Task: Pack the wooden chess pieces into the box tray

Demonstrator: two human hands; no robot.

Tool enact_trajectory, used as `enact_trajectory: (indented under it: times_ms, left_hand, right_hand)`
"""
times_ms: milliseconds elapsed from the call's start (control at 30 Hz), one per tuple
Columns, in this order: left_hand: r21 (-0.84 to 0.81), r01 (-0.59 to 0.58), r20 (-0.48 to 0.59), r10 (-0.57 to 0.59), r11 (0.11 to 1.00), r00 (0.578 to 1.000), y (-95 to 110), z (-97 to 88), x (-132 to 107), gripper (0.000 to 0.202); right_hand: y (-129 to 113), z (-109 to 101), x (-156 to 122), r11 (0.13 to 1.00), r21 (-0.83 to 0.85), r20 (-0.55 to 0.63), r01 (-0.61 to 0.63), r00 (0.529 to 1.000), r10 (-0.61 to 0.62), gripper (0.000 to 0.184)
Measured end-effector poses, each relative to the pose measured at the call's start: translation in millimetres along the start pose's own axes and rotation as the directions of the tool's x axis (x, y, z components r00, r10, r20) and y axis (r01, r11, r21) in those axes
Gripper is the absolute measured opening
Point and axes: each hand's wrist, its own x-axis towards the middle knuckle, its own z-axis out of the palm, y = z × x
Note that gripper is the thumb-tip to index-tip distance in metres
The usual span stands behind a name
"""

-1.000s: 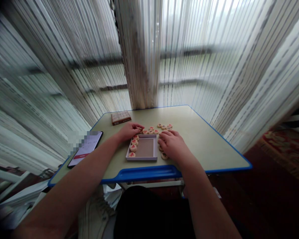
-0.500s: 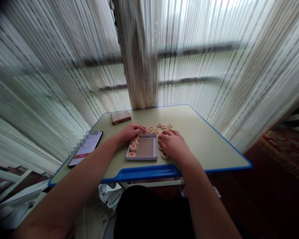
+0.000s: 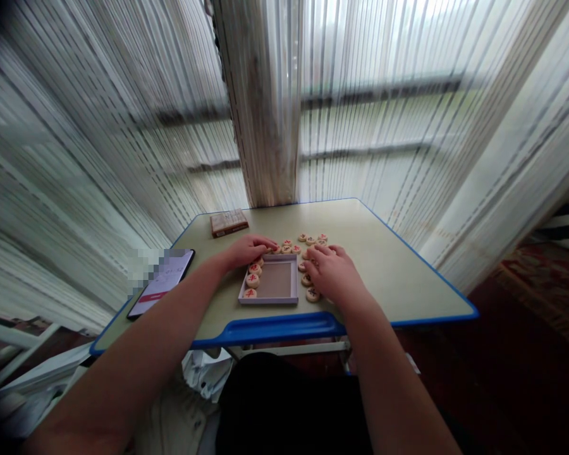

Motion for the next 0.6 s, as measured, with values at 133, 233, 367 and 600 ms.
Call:
enact_trajectory:
  times_ms: [133, 233, 367, 600]
  left_hand:
    - [-0.007, -0.033, 0.008, 0.033, 0.999, 0.999, -0.3, 0.4, -0.4, 0.035]
    - [0.005, -0.018, -0.030, 0.018, 1.000, 0.999, -1.0, 1.6, 0.0, 0.037]
    - [0.081, 0.058, -0.161, -0.044, 0.995, 0.986, -2.6, 1.6, 0.4, 0.041]
    - [0.108, 0.054, -0.328, -0.016, 0.993, 0.945, -6.7, 0.6, 2.1, 0.037]
  right_hand:
    - [0.3, 0.2, -0.7, 1.000, 0.005, 0.016, 0.007, 1.000, -0.007, 0.038]
    - [0.1, 0.3, -0.5, 0.999, 0.022, 0.004, 0.034, 0.999, -0.034, 0.038]
    - [0.9, 0.5, -0.2, 1.000, -0.012, 0.018, -0.007, 1.000, 0.008, 0.040]
    - [0.5, -0.5, -0.2, 0.999, -0.043, 0.045, 0.011, 0.999, -0.009, 0.041]
